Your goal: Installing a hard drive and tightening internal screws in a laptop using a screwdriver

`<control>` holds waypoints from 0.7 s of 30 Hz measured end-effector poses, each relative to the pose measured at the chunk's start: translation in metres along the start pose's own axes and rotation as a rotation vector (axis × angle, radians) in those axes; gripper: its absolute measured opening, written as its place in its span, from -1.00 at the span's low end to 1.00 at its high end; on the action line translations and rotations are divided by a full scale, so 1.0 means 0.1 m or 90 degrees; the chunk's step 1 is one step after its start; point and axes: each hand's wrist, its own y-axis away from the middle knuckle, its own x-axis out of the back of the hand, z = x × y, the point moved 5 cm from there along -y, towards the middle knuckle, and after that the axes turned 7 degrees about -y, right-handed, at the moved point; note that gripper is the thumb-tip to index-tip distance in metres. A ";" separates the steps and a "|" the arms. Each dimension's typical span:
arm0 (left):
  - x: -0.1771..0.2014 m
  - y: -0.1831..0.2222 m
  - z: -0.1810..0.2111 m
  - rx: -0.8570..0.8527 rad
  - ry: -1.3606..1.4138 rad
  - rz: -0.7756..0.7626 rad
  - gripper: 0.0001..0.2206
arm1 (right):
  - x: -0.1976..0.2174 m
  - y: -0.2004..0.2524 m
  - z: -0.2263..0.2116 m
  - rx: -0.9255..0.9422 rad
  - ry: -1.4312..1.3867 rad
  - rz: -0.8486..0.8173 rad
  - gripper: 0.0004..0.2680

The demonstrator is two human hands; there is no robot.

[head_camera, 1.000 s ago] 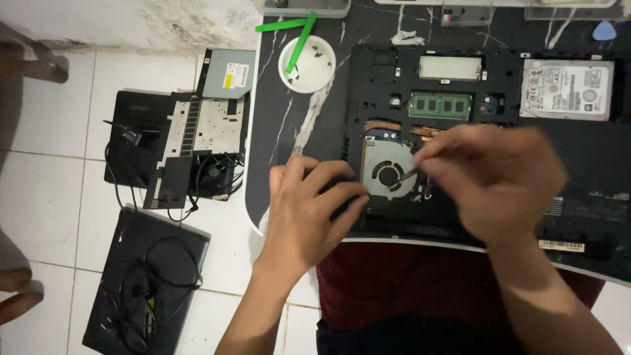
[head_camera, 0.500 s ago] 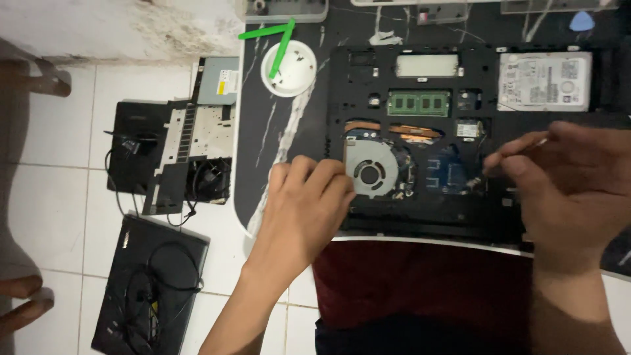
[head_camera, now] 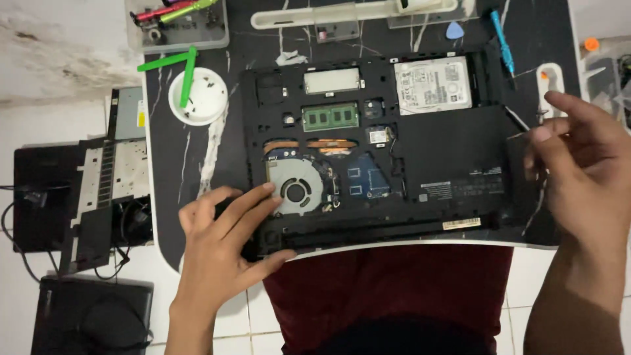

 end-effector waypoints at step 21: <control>0.11 0.02 -0.09 -0.016 0.106 -0.003 -0.34 | -2.19 0.67 -1.03 0.467 -0.109 -0.295 -0.78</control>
